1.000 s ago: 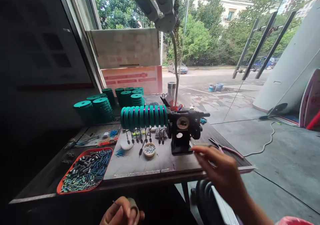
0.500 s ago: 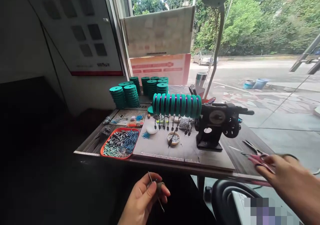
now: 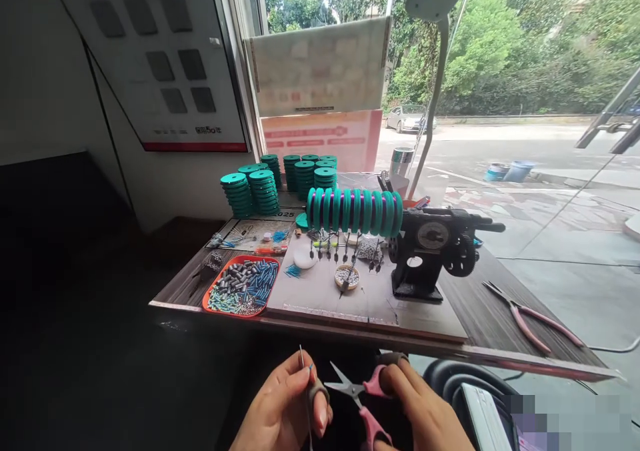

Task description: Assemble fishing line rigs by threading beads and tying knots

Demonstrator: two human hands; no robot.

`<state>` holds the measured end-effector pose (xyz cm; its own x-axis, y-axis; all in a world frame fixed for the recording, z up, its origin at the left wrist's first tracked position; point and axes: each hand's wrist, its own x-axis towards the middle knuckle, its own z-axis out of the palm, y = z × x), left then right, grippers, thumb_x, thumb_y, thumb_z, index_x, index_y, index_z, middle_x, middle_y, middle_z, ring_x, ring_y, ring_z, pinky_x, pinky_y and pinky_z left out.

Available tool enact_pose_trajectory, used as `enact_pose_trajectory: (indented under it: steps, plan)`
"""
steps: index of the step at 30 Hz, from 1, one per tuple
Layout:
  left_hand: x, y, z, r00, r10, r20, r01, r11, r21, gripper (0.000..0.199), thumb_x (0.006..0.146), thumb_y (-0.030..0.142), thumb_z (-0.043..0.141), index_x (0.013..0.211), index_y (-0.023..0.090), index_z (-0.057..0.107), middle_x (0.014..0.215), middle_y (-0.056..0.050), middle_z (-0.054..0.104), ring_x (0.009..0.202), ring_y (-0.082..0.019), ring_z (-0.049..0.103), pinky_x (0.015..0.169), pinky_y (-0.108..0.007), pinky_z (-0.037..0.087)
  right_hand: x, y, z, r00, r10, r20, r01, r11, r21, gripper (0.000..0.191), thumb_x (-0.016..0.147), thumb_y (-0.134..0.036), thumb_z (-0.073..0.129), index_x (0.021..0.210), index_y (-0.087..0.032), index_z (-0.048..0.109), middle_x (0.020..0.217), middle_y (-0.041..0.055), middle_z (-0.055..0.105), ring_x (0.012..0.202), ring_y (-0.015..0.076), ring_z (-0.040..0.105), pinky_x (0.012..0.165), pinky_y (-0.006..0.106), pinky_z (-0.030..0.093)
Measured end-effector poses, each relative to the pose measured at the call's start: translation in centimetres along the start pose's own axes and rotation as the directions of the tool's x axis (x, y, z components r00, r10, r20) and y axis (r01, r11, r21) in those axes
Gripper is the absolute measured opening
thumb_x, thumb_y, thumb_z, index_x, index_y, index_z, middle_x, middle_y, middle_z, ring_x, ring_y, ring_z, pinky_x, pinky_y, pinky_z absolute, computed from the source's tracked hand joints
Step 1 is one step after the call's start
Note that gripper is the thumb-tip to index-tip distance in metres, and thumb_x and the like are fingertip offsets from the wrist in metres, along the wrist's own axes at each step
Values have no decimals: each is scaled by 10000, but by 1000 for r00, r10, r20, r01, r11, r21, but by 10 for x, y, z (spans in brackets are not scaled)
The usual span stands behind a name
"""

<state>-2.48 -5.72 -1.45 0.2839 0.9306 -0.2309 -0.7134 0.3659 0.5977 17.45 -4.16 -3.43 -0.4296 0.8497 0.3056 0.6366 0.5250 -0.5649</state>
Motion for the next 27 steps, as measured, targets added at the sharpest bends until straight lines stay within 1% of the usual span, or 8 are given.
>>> enact_pose_trajectory:
  steps: [4, 7, 10, 14, 17, 20, 25, 27]
  plan:
    - [0, 0, 1, 1000, 5, 22, -5, 1000, 3, 293, 657, 356, 726, 630, 151, 518, 431, -7, 600, 401, -82, 512, 476, -187, 357, 5, 4, 3, 996, 16, 83, -9, 997, -80, 275, 642, -211, 587, 910, -208, 529, 857, 54, 597, 737, 194, 612, 631, 261, 510]
    - [0, 0, 1, 999, 8, 40, -9, 1000, 18, 289, 673, 359, 709, 635, 149, 514, 438, -8, 596, 413, -82, 513, 488, -188, 350, 8, -1, 2, 991, 17, 130, -1, 993, -121, 245, 666, -231, 575, 903, -195, 525, 846, 57, 582, 725, 190, 602, 625, 275, 503]
    - [0, 1, 1, 999, 22, 44, -24, 999, 42, 290, 675, 365, 702, 638, 148, 512, 439, -5, 589, 413, -82, 505, 484, -188, 336, 11, -8, 0, 988, -3, 157, 22, 992, -120, 180, 685, -239, 565, 856, -195, 528, 803, 46, 575, 687, 178, 591, 595, 262, 486]
    - [0, 4, 4, 999, 36, 10, -37, 995, 96, 294, 675, 368, 695, 633, 153, 500, 445, -2, 584, 423, -83, 497, 490, -194, 333, 13, -8, -1, 987, -26, 162, 33, 999, -41, 84, 737, -273, 538, 785, -211, 511, 757, 27, 574, 656, 157, 561, 584, 237, 446]
    - [-1, 5, 5, 999, 46, -18, -43, 990, 137, 285, 678, 365, 684, 635, 156, 496, 445, 0, 579, 430, -84, 490, 498, -198, 333, 15, -5, 0, 967, -27, 252, 16, 999, 44, 165, 781, -348, 517, 704, -210, 467, 677, 7, 554, 584, 140, 511, 530, 219, 399]
    - [-2, 5, 5, 998, 58, -21, -54, 984, 167, 277, 694, 369, 666, 641, 159, 493, 446, 1, 576, 434, -86, 487, 503, -201, 334, 19, -5, 0, 943, 14, 333, -52, 993, 106, 237, 802, -373, 504, 651, -205, 432, 638, -12, 523, 552, 125, 462, 505, 210, 359]
    - [-3, 4, 4, 998, 62, -24, -55, 976, 211, 264, 717, 368, 640, 653, 162, 489, 462, -2, 575, 457, -92, 493, 523, -208, 353, 21, -8, 0, 907, 45, 419, -155, 960, 233, 280, 810, -430, 493, 668, -190, 517, 642, -9, 534, 559, 124, 452, 495, 200, 358]
    - [-3, 4, 3, 998, 62, -18, -57, 976, 209, 268, 714, 374, 638, 649, 162, 488, 452, 4, 568, 436, -88, 484, 511, -206, 348, 20, -5, 1, 926, 74, 369, -176, 952, 250, 320, 779, -477, 521, 651, -185, 543, 615, -13, 538, 542, 123, 451, 486, 196, 364]
